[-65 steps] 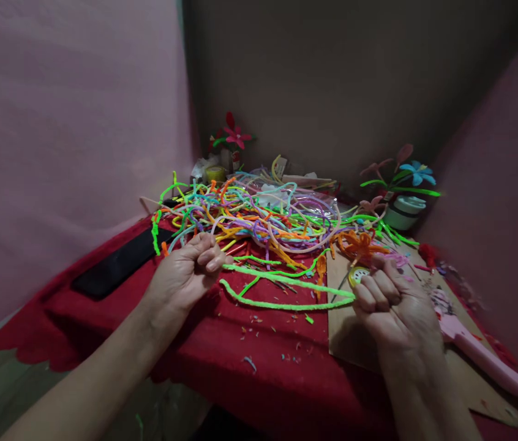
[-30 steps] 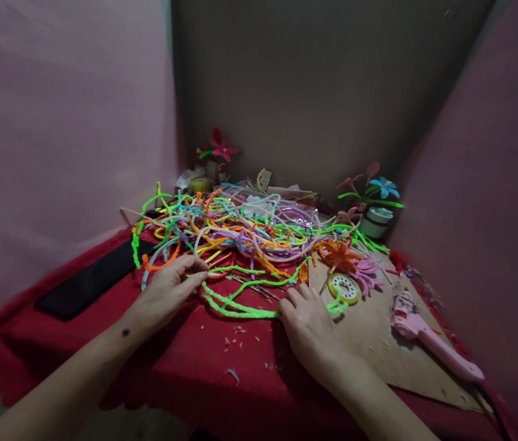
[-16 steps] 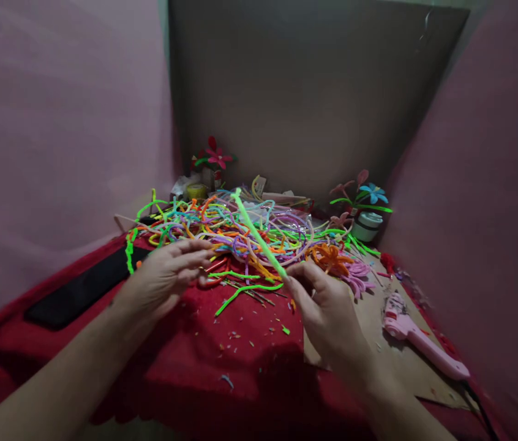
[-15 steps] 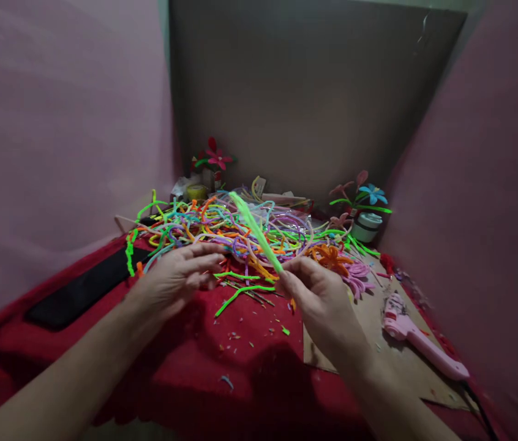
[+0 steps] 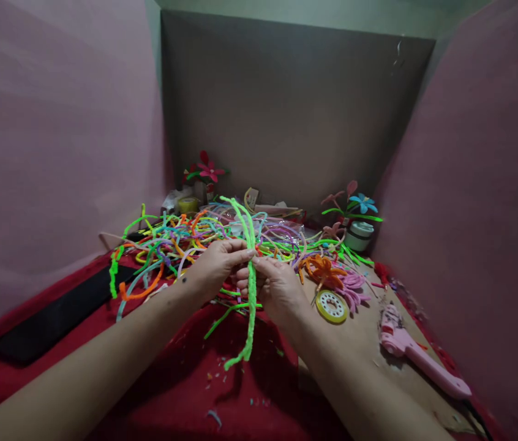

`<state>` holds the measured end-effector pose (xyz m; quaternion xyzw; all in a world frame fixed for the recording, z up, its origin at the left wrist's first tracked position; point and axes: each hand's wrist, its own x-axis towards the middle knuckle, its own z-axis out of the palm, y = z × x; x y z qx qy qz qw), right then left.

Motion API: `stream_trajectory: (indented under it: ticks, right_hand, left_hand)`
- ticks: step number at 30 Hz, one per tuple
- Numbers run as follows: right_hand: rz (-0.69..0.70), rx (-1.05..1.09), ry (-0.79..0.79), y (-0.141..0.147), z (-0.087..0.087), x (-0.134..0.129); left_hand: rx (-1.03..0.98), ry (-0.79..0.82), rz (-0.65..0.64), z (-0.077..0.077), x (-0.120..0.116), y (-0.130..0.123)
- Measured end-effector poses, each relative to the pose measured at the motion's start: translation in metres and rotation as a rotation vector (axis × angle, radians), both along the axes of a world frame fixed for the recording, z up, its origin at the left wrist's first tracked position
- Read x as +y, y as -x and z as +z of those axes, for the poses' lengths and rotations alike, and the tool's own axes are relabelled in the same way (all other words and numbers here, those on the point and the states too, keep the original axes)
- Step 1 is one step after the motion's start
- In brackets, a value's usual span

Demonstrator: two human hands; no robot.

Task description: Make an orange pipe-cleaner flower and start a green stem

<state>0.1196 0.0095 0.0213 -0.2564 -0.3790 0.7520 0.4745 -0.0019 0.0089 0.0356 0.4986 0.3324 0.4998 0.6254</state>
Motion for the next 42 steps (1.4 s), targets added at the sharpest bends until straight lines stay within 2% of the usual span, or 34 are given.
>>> stream_trajectory:
  ticks: [4, 7, 15, 18, 21, 25, 29, 33, 37, 42]
  right_hand:
    - [-0.043, -0.033, 0.034, -0.005, -0.022, 0.010]
    - [-0.066, -0.010, 0.042, -0.008, -0.029, 0.013]
    - [-0.067, -0.010, 0.025, -0.004, -0.042, 0.013]
    - [-0.069, -0.004, 0.021, -0.002, -0.044, 0.012]
    - [-0.092, -0.003, 0.024, -0.003, -0.043, 0.014]
    - [-0.148, -0.036, 0.034, -0.007, -0.040, 0.016]
    - [-0.105, -0.003, 0.045, -0.009, -0.036, 0.015]
    - [-0.067, 0.001, 0.006, -0.009, -0.034, 0.013]
    - [-0.026, -0.032, -0.006, -0.009, -0.032, 0.009]
    - [0.039, -0.068, -0.010, -0.010, -0.030, 0.007]
  left_hand:
    - [-0.056, 0.047, -0.083, -0.019, 0.007, -0.005]
    - [-0.070, 0.059, -0.106, -0.028, 0.010, -0.004]
    - [-0.015, 0.082, 0.010, -0.036, 0.008, -0.004]
    - [0.048, 0.083, 0.106, -0.035, 0.012, 0.001]
    - [0.077, 0.050, 0.173, -0.028, 0.015, 0.012]
    - [0.205, -0.041, 0.130, -0.011, 0.010, 0.024]
    - [0.405, -0.118, 0.038, 0.000, 0.002, 0.025]
    - [0.351, -0.072, 0.045, -0.007, 0.002, 0.021]
    - [0.294, -0.022, -0.010, -0.015, 0.006, 0.022]
    - [0.335, -0.004, -0.015, -0.014, 0.007, 0.025]
